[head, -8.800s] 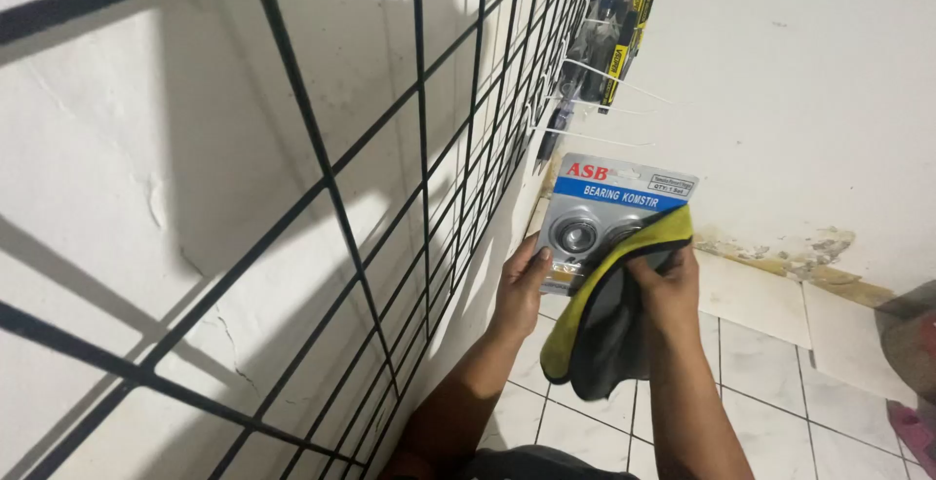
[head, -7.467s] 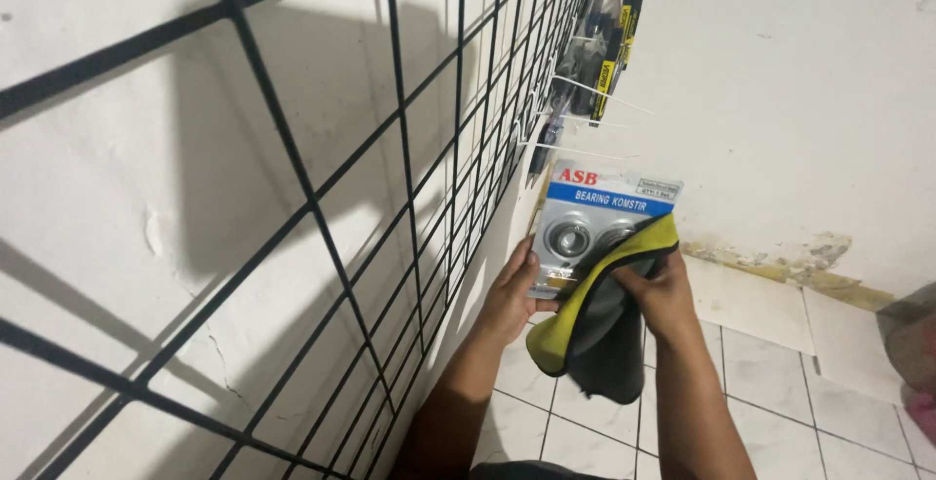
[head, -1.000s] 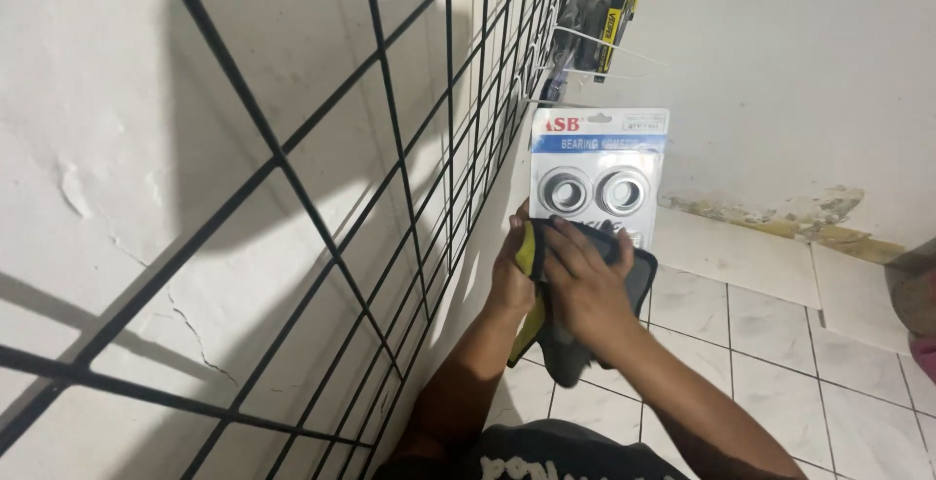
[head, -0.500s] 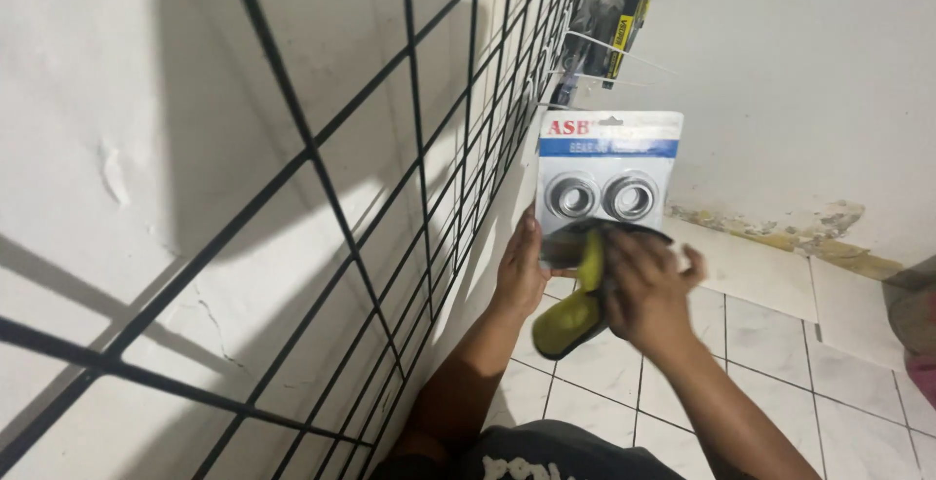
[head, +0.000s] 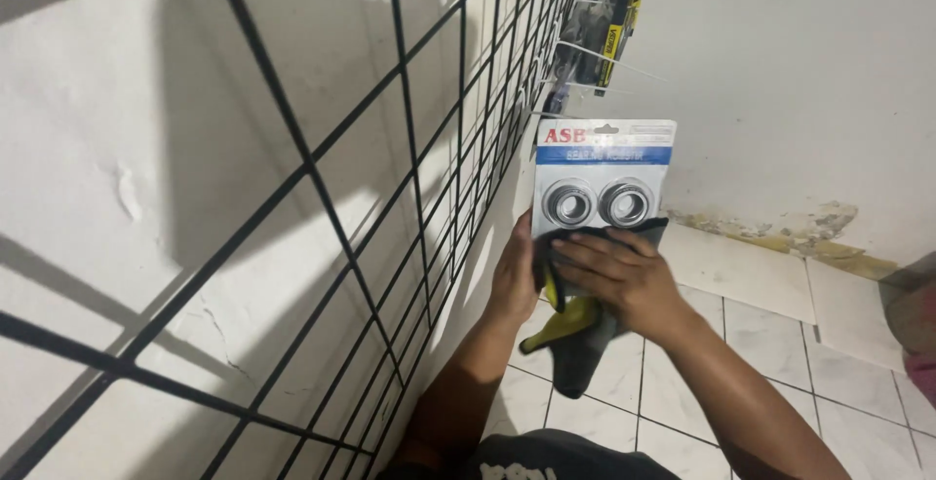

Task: The person wipes a packaged set of bearings with a cloth, then hangs it on a wall grid. They then pick up a smaller packaged item and wipe it with the cloth as well.

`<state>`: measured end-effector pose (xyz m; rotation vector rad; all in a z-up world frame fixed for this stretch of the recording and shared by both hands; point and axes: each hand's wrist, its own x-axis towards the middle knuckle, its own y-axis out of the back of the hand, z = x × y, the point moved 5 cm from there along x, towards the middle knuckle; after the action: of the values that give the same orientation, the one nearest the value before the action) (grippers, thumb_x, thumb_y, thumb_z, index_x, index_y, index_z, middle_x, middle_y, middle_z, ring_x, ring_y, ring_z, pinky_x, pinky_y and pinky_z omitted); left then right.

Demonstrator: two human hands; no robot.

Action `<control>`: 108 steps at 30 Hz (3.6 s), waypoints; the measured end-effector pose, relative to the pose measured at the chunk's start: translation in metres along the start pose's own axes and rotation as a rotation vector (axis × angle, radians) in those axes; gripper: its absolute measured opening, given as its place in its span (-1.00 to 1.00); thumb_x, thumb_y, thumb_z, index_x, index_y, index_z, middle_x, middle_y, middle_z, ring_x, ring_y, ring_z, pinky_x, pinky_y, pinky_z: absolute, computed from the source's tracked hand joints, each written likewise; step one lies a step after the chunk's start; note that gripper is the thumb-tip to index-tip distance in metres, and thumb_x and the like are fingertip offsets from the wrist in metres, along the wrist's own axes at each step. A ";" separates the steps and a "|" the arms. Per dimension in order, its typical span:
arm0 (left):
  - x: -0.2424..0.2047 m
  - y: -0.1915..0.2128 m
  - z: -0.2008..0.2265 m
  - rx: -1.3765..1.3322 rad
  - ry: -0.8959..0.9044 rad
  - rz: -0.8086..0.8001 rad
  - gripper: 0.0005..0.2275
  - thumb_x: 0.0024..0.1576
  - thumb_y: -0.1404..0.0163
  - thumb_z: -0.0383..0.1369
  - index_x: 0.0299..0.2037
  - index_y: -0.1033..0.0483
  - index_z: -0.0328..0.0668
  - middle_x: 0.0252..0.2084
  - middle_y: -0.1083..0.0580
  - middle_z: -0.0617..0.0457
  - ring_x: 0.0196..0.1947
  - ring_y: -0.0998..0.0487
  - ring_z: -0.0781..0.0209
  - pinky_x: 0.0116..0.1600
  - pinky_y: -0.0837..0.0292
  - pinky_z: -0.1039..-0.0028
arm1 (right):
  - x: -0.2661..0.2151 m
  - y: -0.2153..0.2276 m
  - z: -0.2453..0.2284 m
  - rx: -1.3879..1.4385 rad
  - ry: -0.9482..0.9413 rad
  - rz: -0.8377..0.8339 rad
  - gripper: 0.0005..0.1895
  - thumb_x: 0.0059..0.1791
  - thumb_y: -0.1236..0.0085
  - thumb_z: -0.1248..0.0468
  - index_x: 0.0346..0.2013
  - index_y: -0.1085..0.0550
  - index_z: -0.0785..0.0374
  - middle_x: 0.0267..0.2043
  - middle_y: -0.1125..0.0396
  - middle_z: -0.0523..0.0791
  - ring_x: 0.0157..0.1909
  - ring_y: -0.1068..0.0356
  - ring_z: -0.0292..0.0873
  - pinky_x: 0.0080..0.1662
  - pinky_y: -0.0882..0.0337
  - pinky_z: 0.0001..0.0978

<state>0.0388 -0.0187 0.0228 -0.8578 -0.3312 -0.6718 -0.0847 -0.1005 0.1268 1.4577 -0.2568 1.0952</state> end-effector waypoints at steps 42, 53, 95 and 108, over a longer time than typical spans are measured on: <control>0.002 -0.039 0.020 -0.462 0.394 -0.064 -0.53 0.31 0.21 0.13 0.06 -0.48 -0.07 -0.20 -0.58 0.05 -0.28 -0.61 0.30 -0.19 -0.61 0.52 | -0.013 -0.011 0.007 -0.005 -0.101 0.150 -0.81 0.01 -0.18 0.21 -0.09 -0.63 -0.05 0.04 -0.52 -0.24 0.09 -0.48 -0.11 0.14 -0.33 -0.18; -0.005 -0.014 -0.006 -0.309 0.336 0.122 -0.64 0.28 0.08 0.08 -0.22 -0.45 -0.03 -0.45 -0.46 0.15 -0.54 -0.44 0.42 -0.37 -0.41 0.60 | -0.005 -0.015 0.001 0.034 0.079 0.225 -0.81 0.11 -0.05 0.18 -0.22 -0.63 0.08 -0.03 -0.54 -0.15 0.03 -0.53 -0.07 0.08 -0.40 -0.18; -0.013 0.055 -0.111 -0.474 0.402 0.027 -0.30 0.19 0.42 0.35 0.19 -0.46 0.03 0.00 -0.57 -0.17 -0.10 -0.64 -0.02 0.04 -0.58 0.13 | 0.002 -0.011 0.003 -0.010 -0.012 0.195 -0.83 0.02 -0.17 0.26 -0.15 -0.63 0.19 -0.14 -0.55 -0.07 -0.08 -0.56 0.02 0.02 -0.51 -0.11; -0.016 0.029 -0.043 -0.409 0.377 0.098 -0.48 0.29 0.14 0.06 0.30 -0.38 -0.11 0.12 -0.52 -0.20 0.10 -0.56 -0.06 0.31 -0.33 0.02 | -0.016 -0.006 0.015 0.131 0.050 0.104 -0.67 0.14 0.08 0.08 -0.23 -0.61 0.14 -0.01 -0.54 -0.13 0.05 -0.54 0.00 0.07 -0.48 -0.14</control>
<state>0.0461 -0.0322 -0.0296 -1.1022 0.1953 -0.8061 -0.0819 -0.1189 0.1134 1.5445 -0.2317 1.2508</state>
